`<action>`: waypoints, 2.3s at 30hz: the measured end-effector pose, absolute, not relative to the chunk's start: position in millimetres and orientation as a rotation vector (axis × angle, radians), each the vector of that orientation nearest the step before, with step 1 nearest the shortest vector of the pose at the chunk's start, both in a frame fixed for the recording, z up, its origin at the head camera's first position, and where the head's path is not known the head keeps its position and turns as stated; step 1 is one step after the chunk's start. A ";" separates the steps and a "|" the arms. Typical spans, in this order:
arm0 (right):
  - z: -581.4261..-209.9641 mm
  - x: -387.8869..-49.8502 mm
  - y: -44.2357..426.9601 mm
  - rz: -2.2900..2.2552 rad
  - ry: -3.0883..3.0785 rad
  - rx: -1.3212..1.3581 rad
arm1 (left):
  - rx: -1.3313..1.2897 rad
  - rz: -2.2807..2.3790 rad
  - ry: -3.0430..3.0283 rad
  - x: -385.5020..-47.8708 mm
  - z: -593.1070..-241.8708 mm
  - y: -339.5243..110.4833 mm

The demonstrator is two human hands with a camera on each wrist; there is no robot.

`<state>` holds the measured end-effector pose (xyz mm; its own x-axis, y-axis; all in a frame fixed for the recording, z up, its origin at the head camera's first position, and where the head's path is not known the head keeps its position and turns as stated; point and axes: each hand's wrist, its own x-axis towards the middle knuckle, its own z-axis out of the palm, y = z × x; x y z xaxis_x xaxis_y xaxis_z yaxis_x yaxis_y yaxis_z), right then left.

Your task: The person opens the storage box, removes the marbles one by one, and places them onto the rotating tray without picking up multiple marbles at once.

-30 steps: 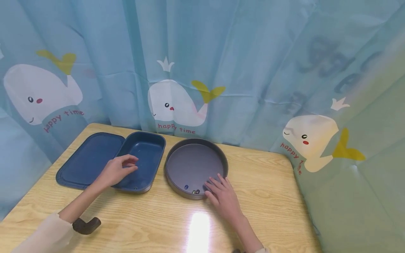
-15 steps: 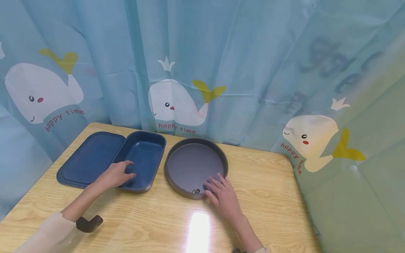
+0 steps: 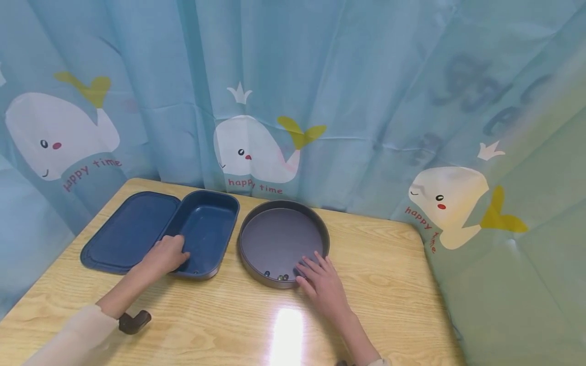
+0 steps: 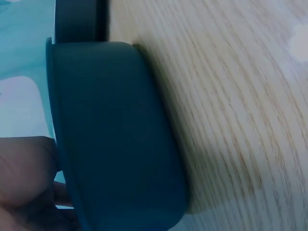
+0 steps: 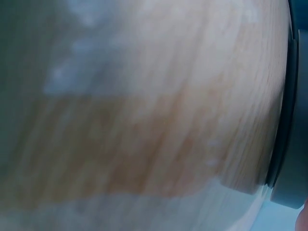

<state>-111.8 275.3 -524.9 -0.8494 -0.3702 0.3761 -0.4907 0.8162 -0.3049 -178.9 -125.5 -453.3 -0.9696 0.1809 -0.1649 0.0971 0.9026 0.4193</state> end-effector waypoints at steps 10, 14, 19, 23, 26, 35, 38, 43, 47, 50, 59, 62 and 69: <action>-522.0 -110.3 273.5 0.577 -2.696 0.660 | 0.317 0.575 2.998 -182.3 -464.1 -127.6; -520.6 -110.3 273.6 0.580 -2.696 0.663 | 0.355 0.500 3.059 -182.6 -466.9 -128.7; -520.8 -110.6 273.7 0.579 -2.692 0.663 | 0.388 0.443 3.096 -182.3 -470.3 -129.6; -520.9 -111.0 274.0 0.585 -2.685 0.664 | 0.392 0.418 3.109 -184.4 -473.1 -129.8; -522.1 -111.0 274.1 0.576 -2.687 0.666 | 0.400 0.407 3.114 -186.1 -473.5 -129.5; -519.9 -110.1 274.0 0.555 -2.695 0.649 | 0.512 0.538 3.205 -192.6 -470.3 -123.8; -520.3 -110.3 273.5 0.551 -2.699 0.650 | 0.523 0.618 3.195 -195.1 -467.2 -121.0; -521.2 -110.2 273.3 0.554 -2.698 0.645 | 0.551 0.721 3.177 -197.9 -461.0 -115.5; -520.9 -109.9 273.2 0.565 -2.707 0.644 | 0.550 0.832 3.166 -198.8 -458.0 -109.0; -520.7 -109.5 273.2 0.573 -2.712 0.645 | 0.537 0.966 3.139 -199.2 -455.2 -101.8; -521.0 -110.5 274.0 0.578 -2.709 0.651 | 0.473 1.445 2.908 -200.5 -446.0 -73.5; -522.3 -110.9 274.5 0.572 -2.708 0.655 | 0.439 1.532 2.820 -200.7 -441.5 -62.0; -524.1 -111.1 275.0 0.572 -2.709 0.654 | 0.372 1.642 2.646 -203.1 -438.7 -33.2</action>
